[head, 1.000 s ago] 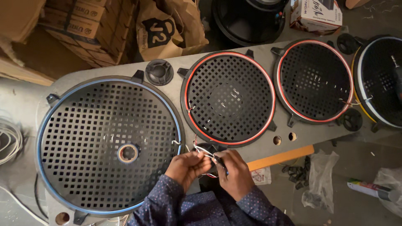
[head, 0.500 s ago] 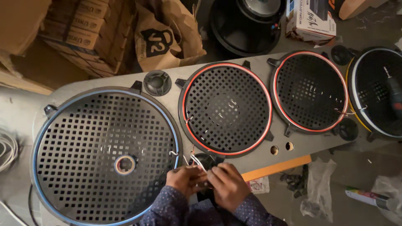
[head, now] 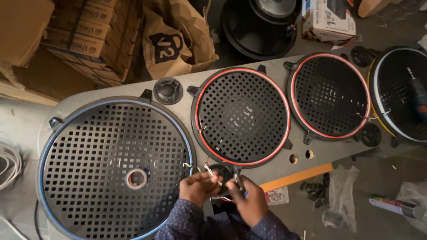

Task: The person wires internal components of a large speaker system by hand and with a pair of pliers, twisting wires together and applying electrical tape to the connections.

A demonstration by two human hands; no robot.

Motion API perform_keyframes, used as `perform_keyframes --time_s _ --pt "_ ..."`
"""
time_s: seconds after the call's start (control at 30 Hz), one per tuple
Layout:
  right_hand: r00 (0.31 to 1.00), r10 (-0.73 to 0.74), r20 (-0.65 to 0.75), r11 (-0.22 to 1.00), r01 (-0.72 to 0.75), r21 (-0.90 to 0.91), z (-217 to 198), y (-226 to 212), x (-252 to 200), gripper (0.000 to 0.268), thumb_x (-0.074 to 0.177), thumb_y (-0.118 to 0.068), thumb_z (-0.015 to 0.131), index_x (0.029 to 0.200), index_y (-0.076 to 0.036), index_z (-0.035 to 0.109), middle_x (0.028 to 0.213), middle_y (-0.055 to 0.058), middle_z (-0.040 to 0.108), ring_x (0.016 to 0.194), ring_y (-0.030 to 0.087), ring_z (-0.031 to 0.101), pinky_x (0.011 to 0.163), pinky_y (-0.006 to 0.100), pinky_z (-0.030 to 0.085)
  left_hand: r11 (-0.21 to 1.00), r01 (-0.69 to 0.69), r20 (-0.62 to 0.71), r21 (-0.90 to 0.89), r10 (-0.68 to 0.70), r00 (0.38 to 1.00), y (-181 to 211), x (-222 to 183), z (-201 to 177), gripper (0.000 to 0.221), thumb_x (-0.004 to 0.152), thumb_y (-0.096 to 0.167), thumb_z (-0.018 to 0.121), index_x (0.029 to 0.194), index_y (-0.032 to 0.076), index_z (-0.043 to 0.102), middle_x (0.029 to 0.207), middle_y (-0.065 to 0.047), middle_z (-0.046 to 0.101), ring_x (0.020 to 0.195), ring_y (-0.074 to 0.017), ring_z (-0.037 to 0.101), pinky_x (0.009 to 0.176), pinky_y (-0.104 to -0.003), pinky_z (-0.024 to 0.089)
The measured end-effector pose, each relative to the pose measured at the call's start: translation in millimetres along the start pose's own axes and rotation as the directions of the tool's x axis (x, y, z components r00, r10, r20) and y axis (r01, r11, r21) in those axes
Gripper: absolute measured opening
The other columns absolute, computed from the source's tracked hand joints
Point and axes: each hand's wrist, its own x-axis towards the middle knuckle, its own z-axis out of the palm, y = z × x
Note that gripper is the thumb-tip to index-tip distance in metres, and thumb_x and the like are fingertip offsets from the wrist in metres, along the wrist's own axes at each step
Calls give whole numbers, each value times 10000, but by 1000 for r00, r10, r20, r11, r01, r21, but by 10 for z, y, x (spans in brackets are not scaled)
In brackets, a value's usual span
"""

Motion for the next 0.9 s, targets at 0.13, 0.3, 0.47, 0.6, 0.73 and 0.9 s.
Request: perform_keyframes --time_s 0.13,0.3,0.47,0.6,0.73,0.9 --pt "901 326 287 828 -418 373 50 160 81 242 916 -255 714 969 -18 713 750 83 675 644 177 655 604 363 573 999 -43 42 -19 44 998 -33 -7 0 280 845 -45 744 1117 -104 709 979 -213 795 780 -258 761 689 -349 613" --pt "815 351 461 588 -575 569 115 259 176 238 890 -208 713 1014 -5 718 792 70 683 660 184 671 608 388 605 997 -32 49 -72 36 998 9 -81 31 281 846 -22 717 1115 -95 683 990 -210 777 718 -294 732 640 -408 612" --pt "835 378 399 619 -549 562 176 255 235 176 880 -138 747 989 -5 704 781 73 672 649 178 667 601 380 592 989 -61 34 -132 66 997 35 -67 86 266 842 -43 709 1102 -92 681 1010 -215 775 764 -302 750 693 -408 629" --pt "936 270 226 848 -342 406 206 209 201 184 879 -171 758 907 7 716 729 69 693 606 159 678 567 346 612 987 -70 -20 -142 67 998 -11 -57 87 260 843 -61 713 1098 -95 671 1009 -229 766 824 -306 761 751 -400 637" --pt "985 160 64 951 -171 257 249 119 175 171 879 -177 759 876 -14 706 660 53 687 555 124 633 510 302 542 980 -89 3 -178 91 996 9 -41 91 250 850 -63 706 1095 -98 666 1003 -214 761 845 -296 767 763 -384 637" --pt "955 275 107 902 -295 317 238 42 202 134 881 -127 729 838 -4 697 676 45 677 572 111 639 521 305 586 982 -142 2 -126 144 990 -9 -54 115 220 827 -70 723 1038 -111 676 975 -206 764 820 -290 774 722 -380 655"
